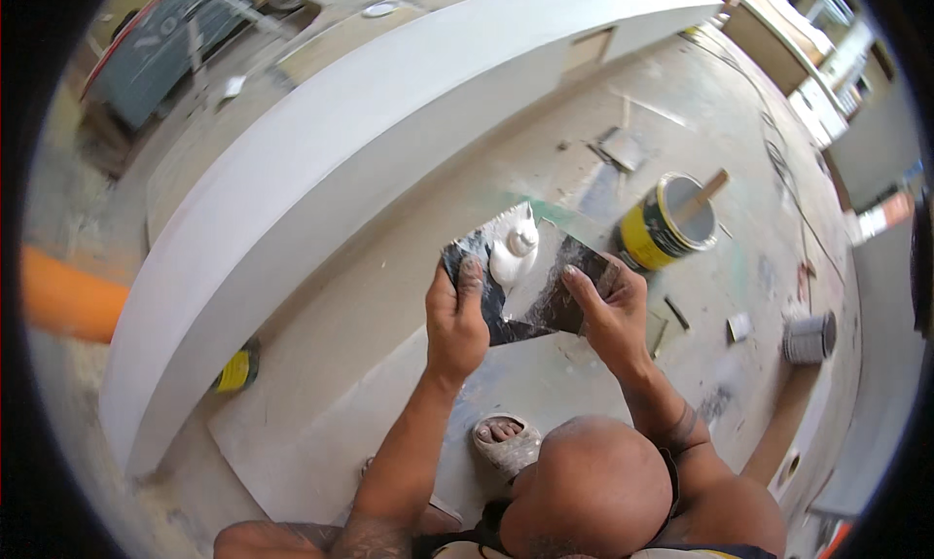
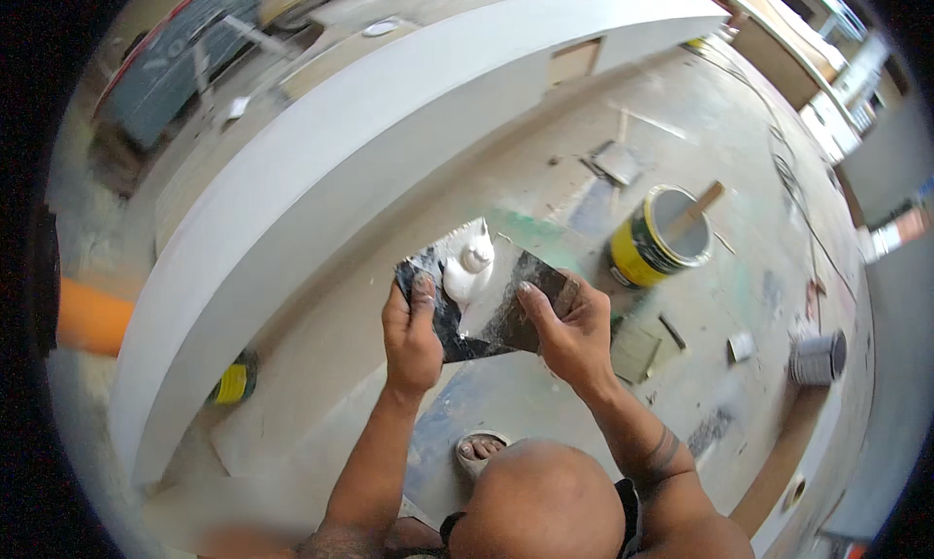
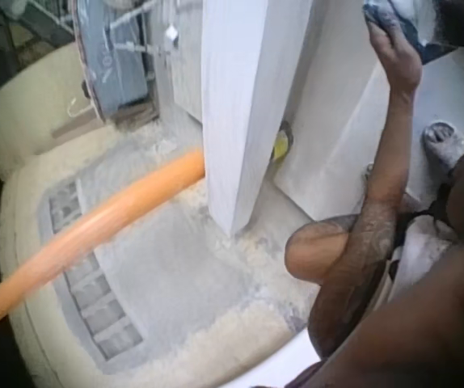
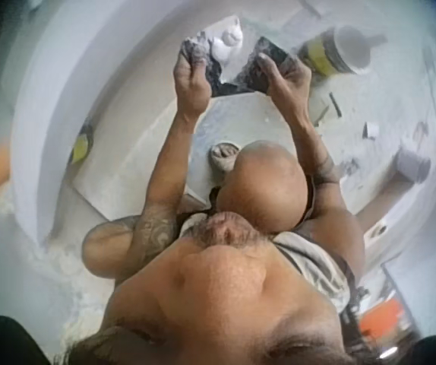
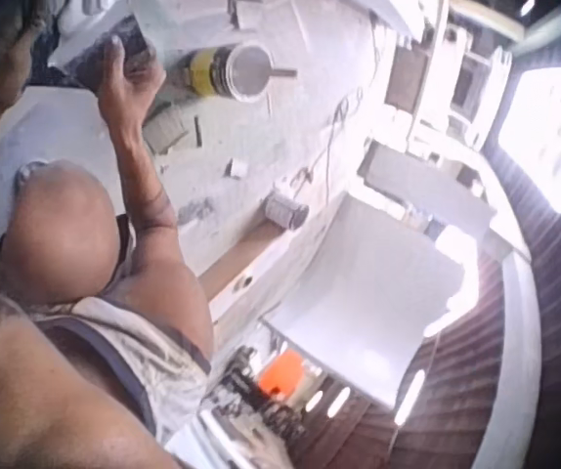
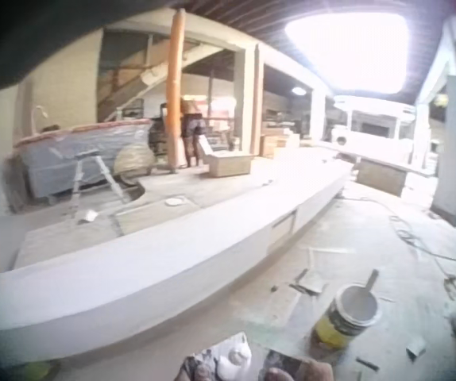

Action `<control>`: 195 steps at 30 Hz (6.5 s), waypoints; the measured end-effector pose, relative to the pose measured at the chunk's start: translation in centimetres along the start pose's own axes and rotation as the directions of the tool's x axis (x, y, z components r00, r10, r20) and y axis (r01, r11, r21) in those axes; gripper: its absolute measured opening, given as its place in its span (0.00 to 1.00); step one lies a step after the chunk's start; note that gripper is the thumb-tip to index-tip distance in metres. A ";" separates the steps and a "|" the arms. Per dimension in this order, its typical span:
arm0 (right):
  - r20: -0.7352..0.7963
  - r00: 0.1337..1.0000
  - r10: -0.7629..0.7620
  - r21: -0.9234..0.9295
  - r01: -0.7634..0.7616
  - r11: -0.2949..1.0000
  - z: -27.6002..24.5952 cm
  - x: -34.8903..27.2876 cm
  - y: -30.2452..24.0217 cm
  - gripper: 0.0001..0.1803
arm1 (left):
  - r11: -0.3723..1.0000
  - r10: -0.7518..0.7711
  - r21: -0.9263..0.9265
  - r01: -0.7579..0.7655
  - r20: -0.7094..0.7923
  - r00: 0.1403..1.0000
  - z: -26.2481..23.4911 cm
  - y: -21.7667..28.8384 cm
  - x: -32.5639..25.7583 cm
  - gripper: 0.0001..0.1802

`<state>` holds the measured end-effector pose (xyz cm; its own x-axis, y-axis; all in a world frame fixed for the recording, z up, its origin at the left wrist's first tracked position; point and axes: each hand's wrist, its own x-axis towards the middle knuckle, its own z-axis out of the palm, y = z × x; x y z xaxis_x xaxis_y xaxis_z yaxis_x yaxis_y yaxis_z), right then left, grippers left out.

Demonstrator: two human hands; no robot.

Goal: Applying putty or spackle to a white curved architectural element using a trowel.

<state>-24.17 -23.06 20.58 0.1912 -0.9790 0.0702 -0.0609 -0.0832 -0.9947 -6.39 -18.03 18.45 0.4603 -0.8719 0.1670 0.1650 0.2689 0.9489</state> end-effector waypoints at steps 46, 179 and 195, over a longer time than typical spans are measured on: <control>0.423 0.827 -0.371 -0.537 0.558 0.632 -25.1 24.7 19.7 0.14 | 0.848 -0.530 0.205 0.489 0.315 0.787 11.3 13.3 18.5 0.25; -0.323 0.655 -0.683 -0.365 0.580 0.729 -14.7 51.6 10.5 0.34 | 0.417 -0.779 -0.563 0.713 0.183 0.599 14.4 -15.8 22.7 0.22; 0.241 0.572 -0.784 -0.422 0.789 0.445 -13.4 40.7 9.1 0.33 | 0.414 -0.771 -0.581 0.700 0.183 0.609 16.2 -15.5 23.6 0.22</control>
<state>-30.06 -66.13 15.39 0.3936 -0.4494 0.8019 -0.2899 -0.8885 -0.3557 -12.26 -49.40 12.08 -0.0069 -0.8137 -0.5812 0.8979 -0.2609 0.3546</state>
